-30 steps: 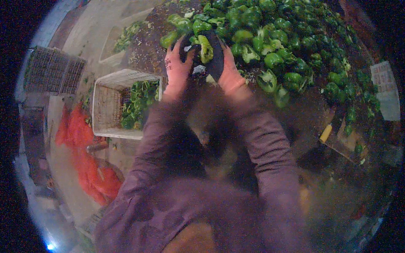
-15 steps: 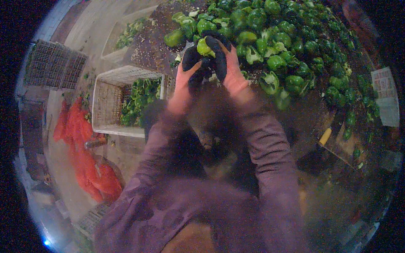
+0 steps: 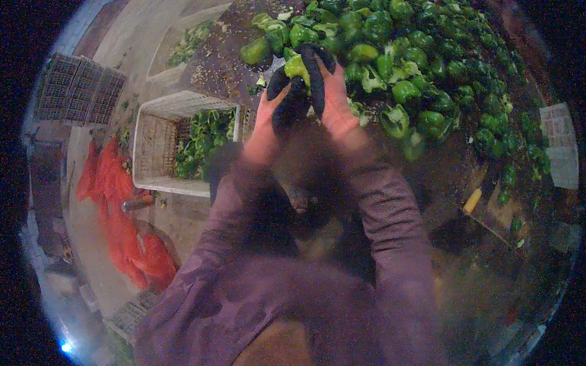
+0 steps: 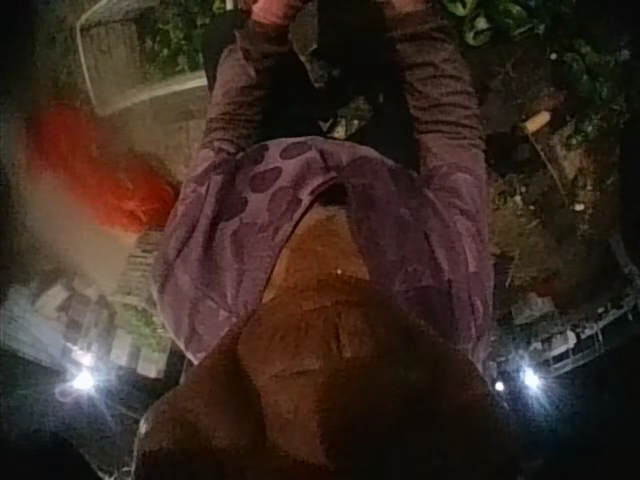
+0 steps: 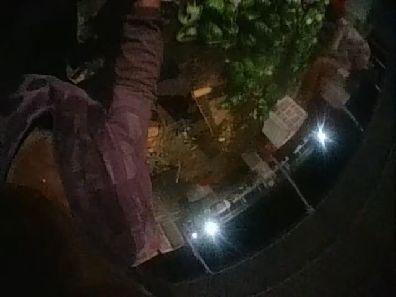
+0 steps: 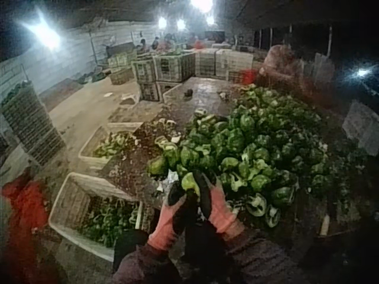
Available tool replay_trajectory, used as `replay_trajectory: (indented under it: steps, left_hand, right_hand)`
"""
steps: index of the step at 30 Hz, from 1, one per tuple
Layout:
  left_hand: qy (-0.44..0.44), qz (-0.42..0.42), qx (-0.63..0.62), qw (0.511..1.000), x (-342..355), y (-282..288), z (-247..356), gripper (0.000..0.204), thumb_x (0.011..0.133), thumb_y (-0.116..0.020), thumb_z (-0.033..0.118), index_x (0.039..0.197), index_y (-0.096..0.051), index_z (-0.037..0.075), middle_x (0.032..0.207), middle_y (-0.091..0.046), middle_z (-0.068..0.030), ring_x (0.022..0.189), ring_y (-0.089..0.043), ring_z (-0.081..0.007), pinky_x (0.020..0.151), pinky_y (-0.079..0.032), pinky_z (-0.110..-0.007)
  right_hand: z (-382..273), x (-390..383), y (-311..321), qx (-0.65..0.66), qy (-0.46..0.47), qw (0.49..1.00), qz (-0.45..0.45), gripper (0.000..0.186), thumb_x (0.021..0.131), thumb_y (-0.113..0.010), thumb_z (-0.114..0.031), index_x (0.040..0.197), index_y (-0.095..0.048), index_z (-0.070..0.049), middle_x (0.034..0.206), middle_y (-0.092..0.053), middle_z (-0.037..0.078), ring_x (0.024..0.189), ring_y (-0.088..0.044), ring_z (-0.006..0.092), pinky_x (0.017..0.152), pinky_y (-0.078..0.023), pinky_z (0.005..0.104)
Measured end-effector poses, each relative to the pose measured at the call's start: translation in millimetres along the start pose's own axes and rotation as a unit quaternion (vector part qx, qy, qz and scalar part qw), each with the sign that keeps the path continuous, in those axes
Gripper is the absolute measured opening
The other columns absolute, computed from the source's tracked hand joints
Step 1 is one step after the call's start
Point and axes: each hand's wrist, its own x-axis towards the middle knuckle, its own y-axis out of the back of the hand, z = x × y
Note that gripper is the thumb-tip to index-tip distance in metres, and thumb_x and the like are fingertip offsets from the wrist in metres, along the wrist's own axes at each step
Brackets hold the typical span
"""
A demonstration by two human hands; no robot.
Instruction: The person cuts green bell peppers on a wooden table using a knife. They remove the stems and slice the peppers, placing the cut pieces into a white plastic crate. The person wears pink gloves and a purple long-sleeved shirt.
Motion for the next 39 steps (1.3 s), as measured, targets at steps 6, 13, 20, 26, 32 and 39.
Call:
replay_trajectory:
  steps: [6, 13, 20, 26, 32, 39]
  left_hand:
    - [0.004, 0.022, -0.039, 0.999, -4, -4, 4, 0.028, 0.092, -0.059, 0.01, 0.118, -0.053, 0.002, 0.099, -0.061, -0.002, 0.081, -0.058, -0.0117, 0.064, -0.049, -0.026]
    - [0.078, -0.034, -0.123, 0.989, 4, 11, 0, 0.033, 0.092, -0.058, 0.008, 0.124, -0.05, 0.005, 0.102, -0.06, -0.0024, 0.086, -0.06, -0.012, 0.068, -0.051, -0.025]
    - [0.07, 0.034, -0.049, 0.996, 13, 4, -13, 0.034, 0.088, -0.064, 0.008, 0.12, -0.054, 0.003, 0.105, -0.062, -0.0032, 0.09, -0.06, -0.0131, 0.072, -0.051, -0.027]
    - [-0.134, 0.087, 0.322, 0.933, 23, 15, -14, 0.058, 0.076, -0.075, 0.011, 0.127, -0.048, 0.003, 0.115, -0.06, -0.0123, 0.106, -0.058, -0.0237, 0.09, -0.046, -0.034]
    - [-0.139, 0.187, 0.699, 0.676, 70, 53, 34, 0.079, 0.065, -0.081, 0.033, 0.134, -0.045, 0.015, 0.134, -0.045, -0.0196, 0.117, -0.05, -0.0382, 0.096, -0.042, -0.046]
    - [-0.135, 0.176, 0.677, 0.702, 102, 105, 27, 0.058, 0.07, -0.077, 0.027, 0.118, -0.054, 0.005, 0.119, -0.056, -0.018, 0.107, -0.057, -0.0342, 0.088, -0.047, -0.042]
  right_hand:
    - [-2, -17, -12, -0.351, 0.223, 0.908, -0.05, 0.023, 0.093, -0.057, -0.014, 0.113, -0.061, -0.005, 0.105, -0.064, 0.005, 0.092, -0.062, 0.0157, 0.08, -0.052, 0.0297]
    - [2, -14, 5, -0.385, 0.202, 0.899, -0.053, 0.03, 0.09, -0.056, -0.01, 0.118, -0.058, -0.003, 0.111, -0.063, 0.01, 0.101, -0.061, 0.0199, 0.086, -0.05, 0.0316]
    - [4, -6, 30, -0.39, 0.215, 0.894, -0.045, 0.035, 0.083, -0.061, -0.004, 0.118, -0.058, -0.001, 0.112, -0.062, 0.011, 0.099, -0.06, 0.0211, 0.085, -0.048, 0.031]
    - [-20, 23, 22, -0.079, 0.145, 0.967, 0.192, 0.04, 0.073, -0.076, -0.004, 0.11, -0.059, -0.004, 0.097, -0.066, 0.006, 0.076, -0.064, 0.0197, 0.067, -0.053, 0.0331]
    - [2, 39, -22, -0.211, 0.219, 0.952, 0.041, 0.03, 0.083, -0.067, -0.009, 0.112, -0.061, -0.002, 0.104, -0.064, 0.006, 0.086, -0.062, 0.0173, 0.075, -0.052, 0.0312]
    - [-9, 51, -82, -0.265, -0.005, 0.964, -0.031, 0.032, 0.091, -0.061, -0.023, 0.116, -0.06, -0.003, 0.098, -0.064, 0.006, 0.081, -0.057, 0.015, 0.073, -0.048, 0.0296]
